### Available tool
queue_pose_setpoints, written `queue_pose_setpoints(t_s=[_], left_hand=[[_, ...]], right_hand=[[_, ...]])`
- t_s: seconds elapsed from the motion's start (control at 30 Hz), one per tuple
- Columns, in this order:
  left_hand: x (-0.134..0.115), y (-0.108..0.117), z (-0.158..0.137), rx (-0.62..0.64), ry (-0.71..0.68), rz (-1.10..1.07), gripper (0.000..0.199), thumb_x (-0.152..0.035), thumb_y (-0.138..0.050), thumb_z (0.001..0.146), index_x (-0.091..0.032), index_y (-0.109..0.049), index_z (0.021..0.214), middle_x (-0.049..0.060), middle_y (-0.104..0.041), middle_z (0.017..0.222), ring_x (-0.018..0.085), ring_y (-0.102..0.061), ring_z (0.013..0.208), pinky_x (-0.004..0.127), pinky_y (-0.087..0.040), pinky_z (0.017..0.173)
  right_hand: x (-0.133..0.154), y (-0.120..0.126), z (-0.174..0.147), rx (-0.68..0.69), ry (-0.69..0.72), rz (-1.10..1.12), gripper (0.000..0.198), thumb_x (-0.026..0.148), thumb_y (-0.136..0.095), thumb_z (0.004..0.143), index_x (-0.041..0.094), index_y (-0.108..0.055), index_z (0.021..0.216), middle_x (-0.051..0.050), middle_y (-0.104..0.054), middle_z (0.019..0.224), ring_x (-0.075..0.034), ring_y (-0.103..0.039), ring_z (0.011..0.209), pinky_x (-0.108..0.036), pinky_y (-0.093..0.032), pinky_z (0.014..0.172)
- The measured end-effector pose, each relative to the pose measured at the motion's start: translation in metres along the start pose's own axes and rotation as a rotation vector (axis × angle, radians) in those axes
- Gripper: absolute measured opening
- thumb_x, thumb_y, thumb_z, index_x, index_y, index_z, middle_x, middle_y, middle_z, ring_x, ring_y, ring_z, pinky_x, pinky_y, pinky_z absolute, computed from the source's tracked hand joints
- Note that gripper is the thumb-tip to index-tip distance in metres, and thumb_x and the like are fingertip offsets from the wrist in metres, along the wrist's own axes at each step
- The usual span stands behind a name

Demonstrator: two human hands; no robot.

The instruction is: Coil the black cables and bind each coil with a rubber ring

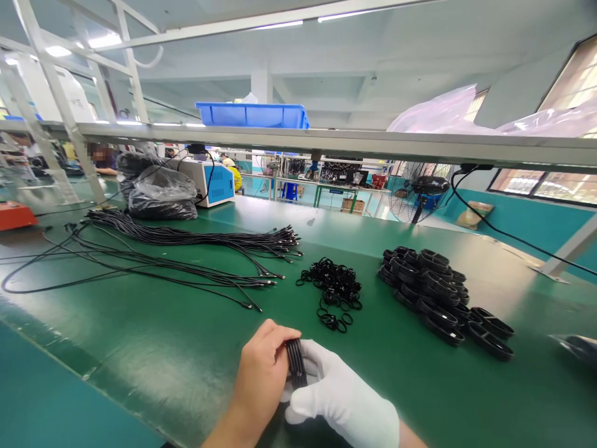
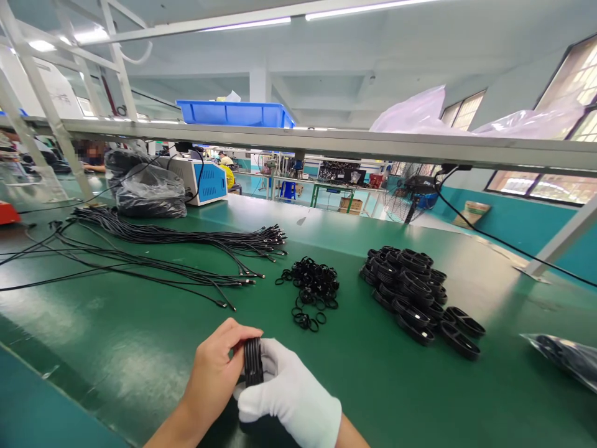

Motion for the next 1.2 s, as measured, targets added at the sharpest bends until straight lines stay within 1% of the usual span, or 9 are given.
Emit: queue_pose_setpoints(t_s=[0.13, 0.3, 0.43, 0.57, 0.63, 0.73, 0.87, 1.07, 1.2], left_hand=[[0.000, -0.002, 0.001, 0.051, 0.025, -0.009, 0.035, -0.002, -0.040, 0.075, -0.023, -0.068, 0.083, 0.000, -0.059, 0.077, 0.013, -0.059, 0.071, 0.022, -0.046, 0.065], [-0.002, -0.002, 0.002, 0.081, 0.029, -0.034, 0.034, -0.001, -0.041, 0.074, -0.023, -0.067, 0.082, 0.000, -0.059, 0.080, 0.013, -0.059, 0.074, 0.022, -0.045, 0.067], [0.001, -0.002, 0.002, 0.069, 0.042, -0.052, 0.033, -0.002, -0.042, 0.074, -0.022, -0.067, 0.081, -0.001, -0.059, 0.077, 0.013, -0.057, 0.071, 0.022, -0.044, 0.065], [0.004, -0.004, 0.001, 0.082, 0.054, -0.049, 0.032, -0.002, -0.043, 0.073, -0.022, -0.067, 0.079, -0.001, -0.058, 0.075, 0.013, -0.056, 0.068, 0.022, -0.043, 0.062], [0.005, -0.004, 0.001, 0.084, 0.062, -0.049, 0.032, -0.002, -0.043, 0.073, -0.022, -0.067, 0.079, -0.001, -0.059, 0.075, 0.013, -0.055, 0.068, 0.022, -0.042, 0.062], [0.007, -0.002, 0.003, 0.071, 0.070, -0.052, 0.032, -0.003, -0.043, 0.072, -0.022, -0.067, 0.079, -0.001, -0.059, 0.075, 0.013, -0.055, 0.068, 0.022, -0.043, 0.062], [0.010, -0.004, 0.003, 0.075, 0.091, -0.062, 0.032, -0.002, -0.043, 0.069, -0.022, -0.067, 0.077, -0.001, -0.060, 0.074, 0.013, -0.055, 0.066, 0.023, -0.042, 0.061], [0.017, -0.002, 0.001, 0.110, 0.165, -0.206, 0.027, -0.011, -0.050, 0.073, -0.021, -0.065, 0.092, 0.001, -0.059, 0.087, 0.013, -0.055, 0.068, 0.026, -0.045, 0.067], [0.021, 0.008, 0.000, 0.081, 0.269, -0.324, 0.013, -0.025, -0.052, 0.080, -0.019, -0.063, 0.085, 0.002, -0.061, 0.083, 0.017, -0.056, 0.079, 0.027, -0.044, 0.072]], right_hand=[[-0.005, 0.009, 0.002, -0.081, -0.037, -0.085, 0.049, -0.001, -0.069, 0.044, 0.015, -0.059, 0.089, -0.001, -0.063, 0.083, -0.019, -0.058, 0.084, -0.035, -0.046, 0.076], [-0.003, 0.007, -0.002, -0.071, -0.041, -0.079, 0.053, 0.003, -0.072, 0.044, 0.016, -0.058, 0.093, 0.000, -0.061, 0.082, -0.017, -0.058, 0.079, -0.033, -0.046, 0.074], [-0.003, 0.003, -0.006, -0.063, -0.073, -0.064, 0.043, 0.031, -0.077, 0.056, 0.013, -0.056, 0.089, -0.004, -0.059, 0.079, -0.020, -0.059, 0.076, -0.034, -0.048, 0.065], [-0.007, 0.005, -0.006, -0.090, -0.109, 0.053, 0.059, 0.065, -0.056, 0.068, 0.011, -0.056, 0.091, -0.008, -0.058, 0.081, -0.020, -0.061, 0.072, -0.033, -0.049, 0.058], [-0.007, 0.005, -0.006, -0.086, -0.111, 0.047, 0.057, 0.063, -0.058, 0.068, 0.011, -0.055, 0.092, -0.008, -0.057, 0.081, -0.019, -0.060, 0.072, -0.032, -0.049, 0.059], [-0.004, 0.002, -0.008, -0.061, -0.103, -0.049, 0.045, 0.041, -0.071, 0.063, 0.013, -0.054, 0.094, -0.005, -0.057, 0.082, -0.018, -0.059, 0.076, -0.031, -0.049, 0.062], [-0.004, 0.005, -0.007, -0.119, -0.115, -0.143, 0.047, 0.019, -0.073, 0.053, 0.015, -0.054, 0.095, -0.003, -0.057, 0.087, -0.018, -0.059, 0.076, -0.032, -0.049, 0.064], [-0.004, 0.007, -0.005, -0.088, -0.074, -0.013, 0.049, 0.023, -0.075, 0.055, 0.016, -0.054, 0.098, -0.005, -0.056, 0.094, -0.018, -0.059, 0.082, -0.028, -0.047, 0.066], [-0.002, 0.006, -0.009, -0.011, -0.043, 0.155, 0.049, 0.026, -0.075, 0.061, 0.016, -0.053, 0.104, -0.006, -0.052, 0.101, -0.016, -0.060, 0.081, -0.030, -0.047, 0.068]])
Point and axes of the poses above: each hand's wrist, its own z-axis towards the middle knuckle, its own y-axis out of the back of the hand, x = y × z, the point moved 6 cm from there along z, towards the middle knuckle
